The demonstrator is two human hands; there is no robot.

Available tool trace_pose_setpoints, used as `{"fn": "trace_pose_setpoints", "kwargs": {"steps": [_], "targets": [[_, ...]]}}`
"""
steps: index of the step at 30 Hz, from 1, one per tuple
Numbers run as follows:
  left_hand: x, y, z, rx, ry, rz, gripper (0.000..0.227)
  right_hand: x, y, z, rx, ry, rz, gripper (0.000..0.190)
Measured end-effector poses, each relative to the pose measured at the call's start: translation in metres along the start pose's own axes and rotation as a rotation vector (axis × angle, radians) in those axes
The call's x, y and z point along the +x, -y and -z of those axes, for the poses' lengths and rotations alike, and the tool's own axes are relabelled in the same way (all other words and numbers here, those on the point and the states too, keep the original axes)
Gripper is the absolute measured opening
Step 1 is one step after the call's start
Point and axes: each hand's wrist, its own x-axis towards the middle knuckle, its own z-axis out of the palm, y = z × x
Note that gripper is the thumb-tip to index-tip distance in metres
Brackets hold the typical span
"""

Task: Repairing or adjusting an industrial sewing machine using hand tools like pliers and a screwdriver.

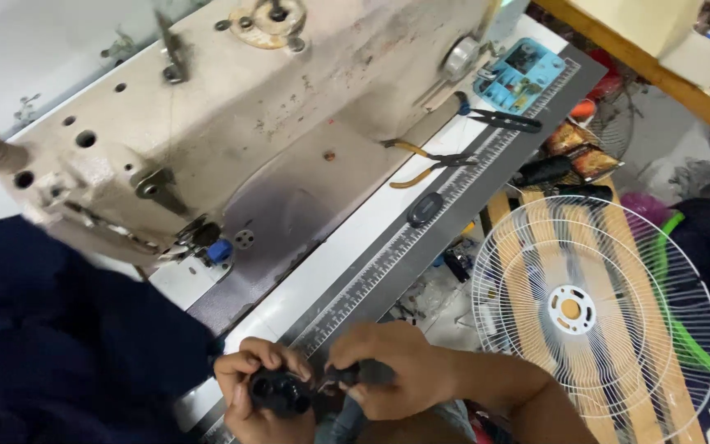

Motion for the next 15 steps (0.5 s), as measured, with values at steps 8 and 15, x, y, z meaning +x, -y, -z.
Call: {"fn": "trace_pose_setpoints", "kwargs": {"steps": [8,15], "targets": [[-0.008,0.012,0.041,0.246,0.178,0.174,0.026,-0.016,-0.033,0.105,-0.546,-0.028,-0.149,0.033],[-0.005,0.025,0.064,0.382,0.329,0.192,0.02,-0.016,-0.072,0.179,-1.252,0.085,-0.256,0.023]]}}
